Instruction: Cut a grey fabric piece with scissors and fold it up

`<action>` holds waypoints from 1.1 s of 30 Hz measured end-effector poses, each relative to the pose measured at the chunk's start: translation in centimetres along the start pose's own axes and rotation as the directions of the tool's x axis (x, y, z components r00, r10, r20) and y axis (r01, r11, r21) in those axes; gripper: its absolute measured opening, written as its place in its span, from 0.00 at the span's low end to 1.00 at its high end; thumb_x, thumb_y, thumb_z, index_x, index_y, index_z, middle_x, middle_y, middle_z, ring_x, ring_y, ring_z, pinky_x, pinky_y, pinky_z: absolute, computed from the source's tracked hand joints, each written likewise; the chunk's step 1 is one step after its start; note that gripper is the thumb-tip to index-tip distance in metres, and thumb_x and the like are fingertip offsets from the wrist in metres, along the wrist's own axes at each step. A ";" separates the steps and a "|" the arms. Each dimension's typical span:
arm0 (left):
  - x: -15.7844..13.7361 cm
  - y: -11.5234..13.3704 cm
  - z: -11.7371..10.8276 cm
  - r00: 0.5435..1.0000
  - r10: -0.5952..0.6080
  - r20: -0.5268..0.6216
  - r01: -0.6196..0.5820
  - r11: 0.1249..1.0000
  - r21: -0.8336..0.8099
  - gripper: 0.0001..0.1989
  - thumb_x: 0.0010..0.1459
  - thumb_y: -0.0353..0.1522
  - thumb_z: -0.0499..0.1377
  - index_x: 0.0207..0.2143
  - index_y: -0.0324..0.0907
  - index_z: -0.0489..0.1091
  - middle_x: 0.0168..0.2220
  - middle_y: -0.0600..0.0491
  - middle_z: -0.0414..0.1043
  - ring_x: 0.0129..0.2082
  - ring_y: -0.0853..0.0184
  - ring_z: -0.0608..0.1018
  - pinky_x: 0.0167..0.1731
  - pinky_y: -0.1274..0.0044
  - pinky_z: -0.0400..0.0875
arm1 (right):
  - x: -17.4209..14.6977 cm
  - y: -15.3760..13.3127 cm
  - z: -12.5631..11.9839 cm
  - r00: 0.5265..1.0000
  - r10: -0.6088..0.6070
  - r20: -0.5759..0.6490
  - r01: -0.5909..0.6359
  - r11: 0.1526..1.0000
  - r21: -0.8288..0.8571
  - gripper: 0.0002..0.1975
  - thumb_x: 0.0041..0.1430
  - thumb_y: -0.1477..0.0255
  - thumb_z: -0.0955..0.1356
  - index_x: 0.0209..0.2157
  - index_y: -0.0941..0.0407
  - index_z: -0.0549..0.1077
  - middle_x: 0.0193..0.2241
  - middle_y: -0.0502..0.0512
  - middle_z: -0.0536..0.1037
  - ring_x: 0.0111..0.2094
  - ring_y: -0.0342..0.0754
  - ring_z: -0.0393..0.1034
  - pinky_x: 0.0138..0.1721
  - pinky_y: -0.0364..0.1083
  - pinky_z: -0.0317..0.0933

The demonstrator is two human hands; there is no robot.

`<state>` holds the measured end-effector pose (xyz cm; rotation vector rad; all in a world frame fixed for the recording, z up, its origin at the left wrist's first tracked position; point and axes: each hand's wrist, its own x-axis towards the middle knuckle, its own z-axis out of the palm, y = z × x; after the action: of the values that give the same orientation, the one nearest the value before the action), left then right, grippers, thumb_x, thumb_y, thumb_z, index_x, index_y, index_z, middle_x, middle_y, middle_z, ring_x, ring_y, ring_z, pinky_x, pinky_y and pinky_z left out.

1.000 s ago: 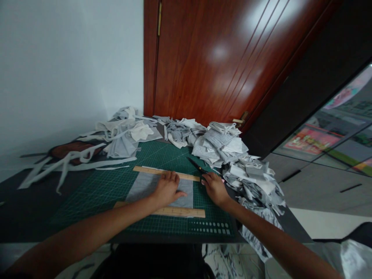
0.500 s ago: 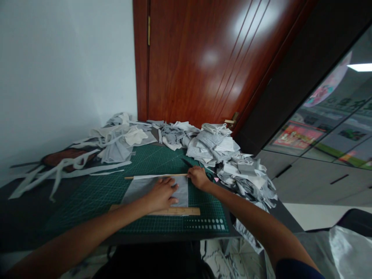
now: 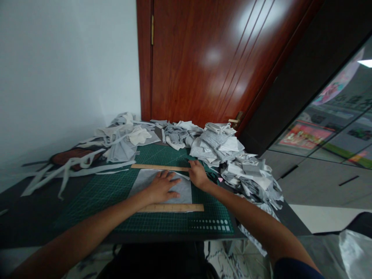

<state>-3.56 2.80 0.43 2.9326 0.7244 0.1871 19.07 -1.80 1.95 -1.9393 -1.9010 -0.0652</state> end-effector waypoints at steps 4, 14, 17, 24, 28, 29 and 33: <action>0.7 -1.2 0.0 0.993 -0.073 -0.093 0.078 0.995 0.058 0.32 0.64 0.54 0.52 0.64 0.50 0.65 0.66 0.43 0.62 0.64 0.47 0.63 0.61 0.56 0.55 | -7.6 -2.9 -0.8 0.990 -0.115 0.076 0.113 0.993 0.036 0.13 0.68 0.69 0.65 0.52 0.53 0.73 0.50 0.61 0.76 0.50 0.56 0.71 0.52 0.53 0.64; 0.7 -2.7 -2.6 0.920 -0.383 -0.082 0.391 0.912 0.127 0.31 0.62 0.50 0.57 0.55 0.35 0.72 0.54 0.34 0.72 0.56 0.42 0.70 0.50 0.60 0.65 | -16.1 -3.7 -0.3 0.989 -0.026 0.145 0.037 0.997 -0.072 0.11 0.68 0.70 0.65 0.49 0.54 0.74 0.44 0.64 0.79 0.45 0.60 0.73 0.47 0.58 0.65; 0.2 -3.4 -2.8 0.924 -0.375 -0.078 0.383 0.913 0.142 0.29 0.62 0.50 0.57 0.50 0.34 0.75 0.49 0.34 0.75 0.54 0.44 0.73 0.49 0.63 0.66 | -14.6 -3.0 -0.9 0.979 -0.170 0.116 0.177 0.982 -0.060 0.26 0.67 0.70 0.65 0.65 0.53 0.61 0.61 0.67 0.69 0.60 0.63 0.63 0.59 0.63 0.56; -3.0 -7.9 -2.7 0.949 -0.311 -0.060 0.313 0.949 0.045 0.29 0.63 0.49 0.54 0.62 0.48 0.67 0.57 0.44 0.71 0.55 0.54 0.74 0.55 0.69 0.66 | -9.8 -4.5 0.0 0.943 -0.281 0.177 0.285 0.959 0.001 0.26 0.71 0.65 0.61 0.67 0.53 0.58 0.62 0.65 0.67 0.62 0.60 0.59 0.61 0.63 0.50; -5.5 -8.9 -2.9 0.953 -0.287 -0.101 0.295 0.952 0.084 0.26 0.66 0.47 0.51 0.63 0.49 0.68 0.51 0.45 0.73 0.55 0.56 0.73 0.57 0.69 0.63 | -9.5 -5.4 0.6 0.973 -0.182 0.143 0.188 0.982 -0.028 0.12 0.68 0.62 0.65 0.48 0.53 0.73 0.45 0.59 0.75 0.47 0.58 0.67 0.49 0.55 0.58; -6.1 -8.8 -3.0 0.948 -0.302 -0.105 0.312 0.945 0.100 0.26 0.66 0.46 0.51 0.62 0.49 0.68 0.51 0.45 0.73 0.55 0.56 0.73 0.57 0.69 0.64 | -10.0 -5.2 0.7 0.975 -0.175 0.137 0.182 0.982 -0.043 0.09 0.68 0.64 0.65 0.44 0.52 0.74 0.42 0.58 0.75 0.45 0.57 0.67 0.47 0.54 0.57; -8.0 -7.6 -3.2 0.910 -0.398 -0.119 0.413 0.895 0.169 0.28 0.66 0.46 0.50 0.63 0.45 0.66 0.52 0.42 0.72 0.53 0.52 0.74 0.54 0.66 0.67 | -12.8 -2.6 0.1 0.987 -0.124 0.104 0.135 0.984 -0.112 0.05 0.69 0.70 0.64 0.40 0.53 0.72 0.39 0.57 0.75 0.42 0.56 0.67 0.43 0.52 0.56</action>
<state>-14.51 6.03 1.75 2.8697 1.4198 0.2076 15.69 -13.97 -1.56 -1.9237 -2.1301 -0.1280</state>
